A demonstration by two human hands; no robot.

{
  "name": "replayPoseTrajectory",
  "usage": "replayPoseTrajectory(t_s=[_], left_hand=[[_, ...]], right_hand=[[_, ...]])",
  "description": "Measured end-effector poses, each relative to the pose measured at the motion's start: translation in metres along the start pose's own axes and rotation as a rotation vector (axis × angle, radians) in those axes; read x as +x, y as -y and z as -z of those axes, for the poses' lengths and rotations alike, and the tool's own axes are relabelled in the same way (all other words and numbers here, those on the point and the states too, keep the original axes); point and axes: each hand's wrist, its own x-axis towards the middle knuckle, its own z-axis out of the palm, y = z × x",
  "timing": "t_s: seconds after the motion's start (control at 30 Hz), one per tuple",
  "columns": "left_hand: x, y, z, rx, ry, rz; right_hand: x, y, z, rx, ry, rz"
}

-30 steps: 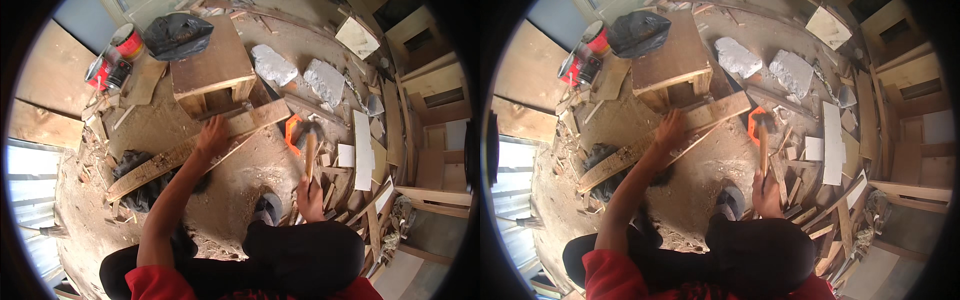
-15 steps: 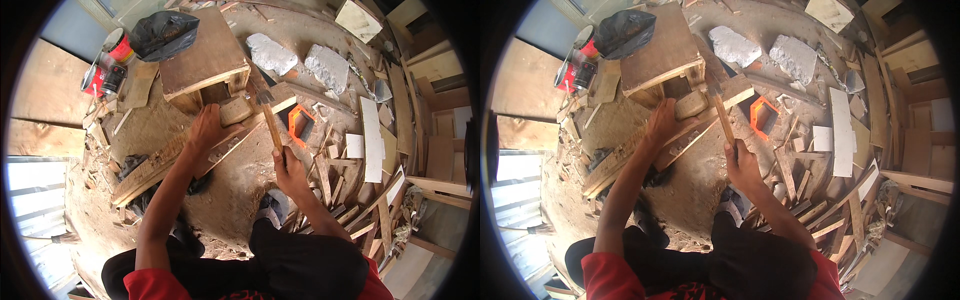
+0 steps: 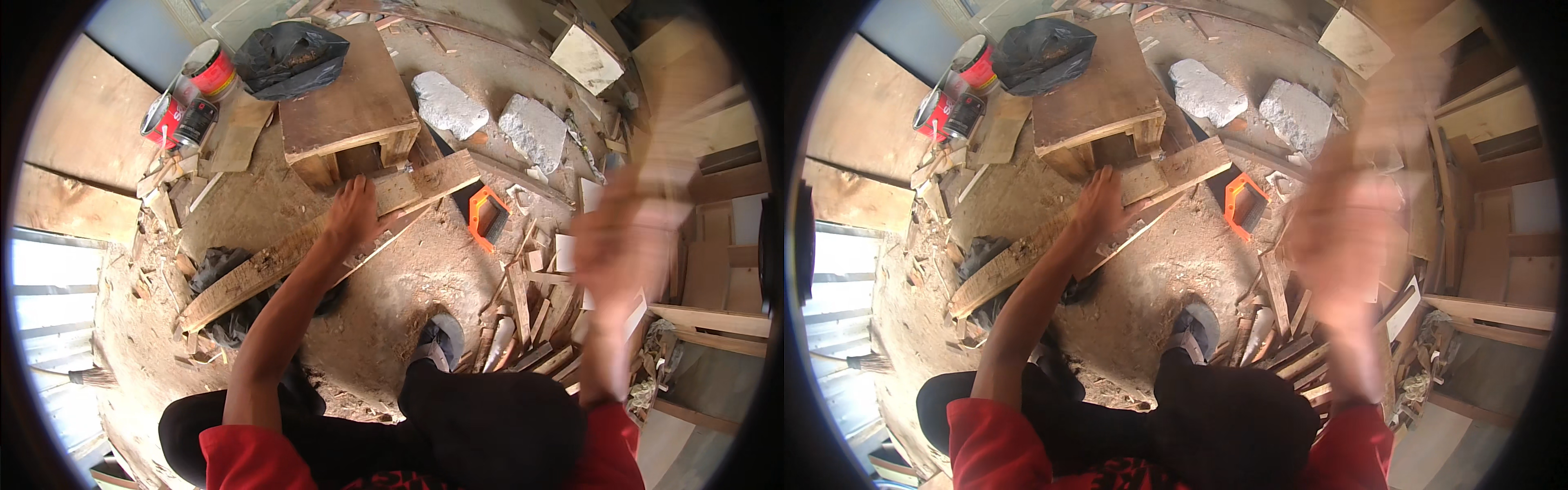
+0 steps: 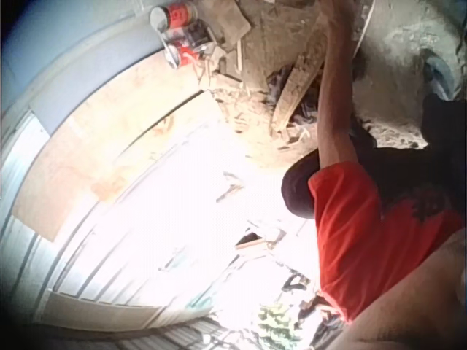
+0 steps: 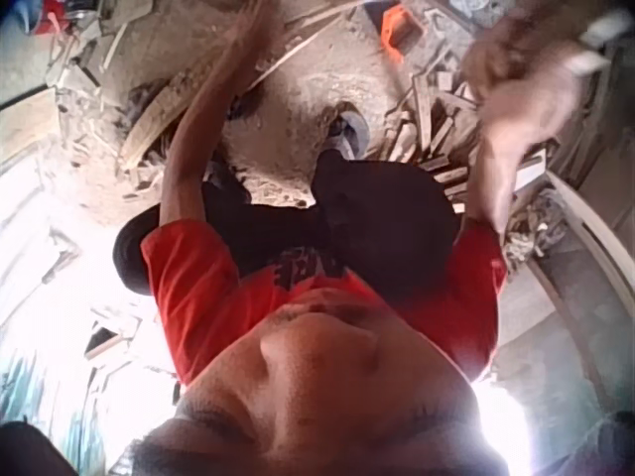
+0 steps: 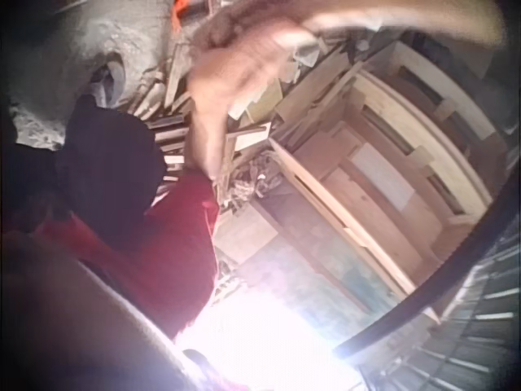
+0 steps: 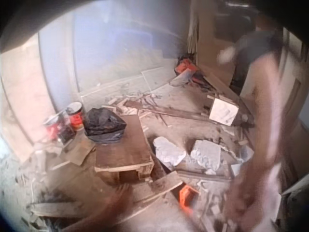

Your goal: The person uses a hammer to split a long wooden plank into smaller pieces. They repeatedly strike the wood, reposition it, and separate the split sections while sitting on the floor.

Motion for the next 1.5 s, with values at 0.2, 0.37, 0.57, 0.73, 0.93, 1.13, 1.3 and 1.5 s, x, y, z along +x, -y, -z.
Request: replayPoseTrajectory(t_s=[0.2, 0.37, 0.57, 0.73, 0.93, 1.13, 1.3, 1.5], left_hand=[[0.009, -0.01, 0.034, 0.014, 0.075, 0.0], [0.041, -0.009, 0.062, -0.105, -0.419, -0.17], [0.027, 0.005, 0.101, -0.176, -0.21, -0.047], [-0.059, -0.025, 0.027, -0.107, 0.022, -0.261], [-0.095, -0.039, -0.027, -0.165, 0.116, -0.144], [-0.072, -0.012, -0.032, -0.269, 0.176, -0.135], [-0.059, -0.007, -0.014, -0.239, 0.176, -0.249], [-0.058, -0.013, -0.017, -0.294, 0.172, -0.063]], right_hand=[[-0.005, -0.065, -0.013, -0.148, -0.125, 0.047], [-0.094, -0.199, -0.08, -0.183, -0.027, -0.653], [-0.138, -0.17, -0.074, -0.006, -0.021, -0.492], [-0.17, -0.209, -0.093, -0.112, 0.06, -0.562], [-0.212, -0.21, -0.106, 0.257, -0.048, -0.738], [-0.201, -0.212, -0.102, 0.259, -0.112, -0.724], [-0.183, -0.213, -0.104, 0.29, -0.095, -0.656], [-0.173, -0.226, -0.103, 0.258, -0.1, -0.643]])
